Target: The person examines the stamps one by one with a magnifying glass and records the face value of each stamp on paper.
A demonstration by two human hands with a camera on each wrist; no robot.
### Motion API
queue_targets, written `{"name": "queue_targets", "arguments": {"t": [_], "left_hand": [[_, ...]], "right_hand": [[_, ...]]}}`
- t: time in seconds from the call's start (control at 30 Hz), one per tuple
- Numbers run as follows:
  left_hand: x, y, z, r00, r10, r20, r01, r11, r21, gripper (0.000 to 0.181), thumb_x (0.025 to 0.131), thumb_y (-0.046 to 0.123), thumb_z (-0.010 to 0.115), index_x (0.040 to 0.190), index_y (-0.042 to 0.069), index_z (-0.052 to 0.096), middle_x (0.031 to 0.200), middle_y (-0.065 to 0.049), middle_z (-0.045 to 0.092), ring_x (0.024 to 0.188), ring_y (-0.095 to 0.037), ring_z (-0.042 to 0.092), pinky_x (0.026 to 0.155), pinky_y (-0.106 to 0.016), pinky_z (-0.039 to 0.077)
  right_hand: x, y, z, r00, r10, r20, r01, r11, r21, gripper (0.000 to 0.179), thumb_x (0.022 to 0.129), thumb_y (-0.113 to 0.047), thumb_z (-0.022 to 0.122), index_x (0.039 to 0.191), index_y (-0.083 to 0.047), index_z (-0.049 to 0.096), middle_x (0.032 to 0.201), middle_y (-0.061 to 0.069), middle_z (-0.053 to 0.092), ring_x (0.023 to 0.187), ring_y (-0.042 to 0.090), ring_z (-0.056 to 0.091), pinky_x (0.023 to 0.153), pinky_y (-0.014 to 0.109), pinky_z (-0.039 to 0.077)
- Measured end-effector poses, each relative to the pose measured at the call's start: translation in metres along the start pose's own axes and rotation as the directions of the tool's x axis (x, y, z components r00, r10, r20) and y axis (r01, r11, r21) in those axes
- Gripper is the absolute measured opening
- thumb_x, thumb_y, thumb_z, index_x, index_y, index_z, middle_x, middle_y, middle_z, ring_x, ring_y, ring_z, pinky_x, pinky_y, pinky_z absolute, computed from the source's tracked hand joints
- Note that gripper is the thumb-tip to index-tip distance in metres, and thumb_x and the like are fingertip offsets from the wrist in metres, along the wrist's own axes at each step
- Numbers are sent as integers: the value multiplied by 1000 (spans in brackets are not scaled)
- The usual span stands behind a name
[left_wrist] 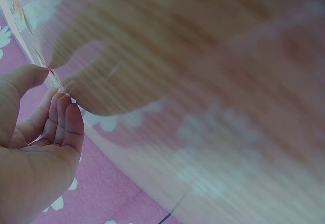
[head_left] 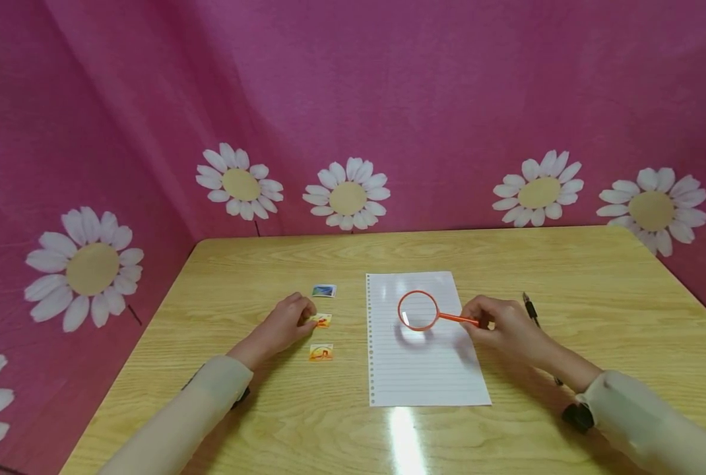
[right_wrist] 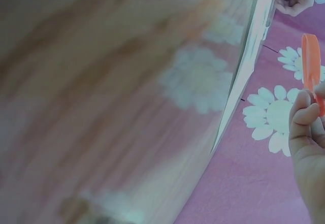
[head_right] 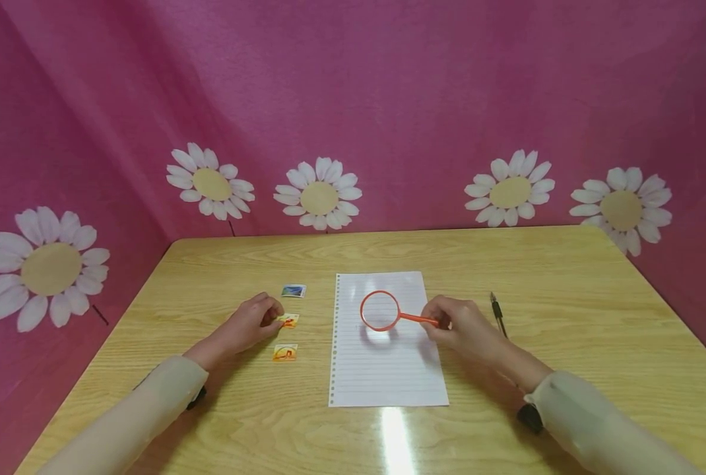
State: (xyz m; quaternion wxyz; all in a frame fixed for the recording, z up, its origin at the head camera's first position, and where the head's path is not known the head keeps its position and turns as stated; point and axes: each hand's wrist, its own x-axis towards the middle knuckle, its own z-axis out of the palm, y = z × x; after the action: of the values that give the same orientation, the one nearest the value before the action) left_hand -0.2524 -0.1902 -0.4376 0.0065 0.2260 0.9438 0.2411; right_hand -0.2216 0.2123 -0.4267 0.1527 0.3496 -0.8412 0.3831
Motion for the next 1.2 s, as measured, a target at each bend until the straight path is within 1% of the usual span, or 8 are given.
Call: {"name": "queue_targets", "arguments": {"t": [0.2,0.4,0.7,0.9,1.07,1.2], "left_hand": [[0,0,0,1000,-1,-2,1,1000,16,12,90,7,68,98,1,61,91,-8,54,79,-14,47,73,-28,46],[0,1,-1,1000,-4,4,4,1000,8,12,90,6,67,98,1,60,91,-8,54,79,-15,47,73,-30,46],[-1,3,-2,1000,-1,1,1,1000,8,11,90,7,67,97,1,60,90,-9,54,79,-15,48,74,-30,47],[-2,1,-1,1000,14,-5,-14,1000,16,12,90,7,67,97,0,60,90,-9,55,79,-15,49,73,-30,48],[-1,-3,1,999,44,-24,-44,998,37,12,90,8,68,96,2,60,89,-8,55,79,-14,49,73,-30,48],[0,-4,1,999,40,-19,-39,999,35,11,91,9,67,96,2,60,90,-7,55,79,-14,49,73,-31,48]], "right_hand": [[4,-1,4,1000,-8,12,8,1000,11,23,76,10,75,83,-10,64,74,-4,64,67,-6,50,56,13,44],[7,0,7,999,-14,39,13,1000,20,22,77,8,75,83,-11,64,76,-4,64,68,-5,49,57,14,45],[14,-4,13,998,-36,56,34,999,35,23,78,9,74,85,-10,64,76,-4,63,67,-4,48,56,15,44],[20,-9,17,997,-37,74,32,998,62,23,78,10,73,85,-9,64,76,-3,64,67,-4,50,56,17,46],[24,-10,22,995,-75,69,70,995,71,26,75,12,74,85,-9,63,76,-2,65,67,-4,51,56,16,46],[27,-11,25,994,-83,75,78,994,76,25,76,10,74,85,-10,63,76,-3,64,67,-4,50,56,15,45]]}}
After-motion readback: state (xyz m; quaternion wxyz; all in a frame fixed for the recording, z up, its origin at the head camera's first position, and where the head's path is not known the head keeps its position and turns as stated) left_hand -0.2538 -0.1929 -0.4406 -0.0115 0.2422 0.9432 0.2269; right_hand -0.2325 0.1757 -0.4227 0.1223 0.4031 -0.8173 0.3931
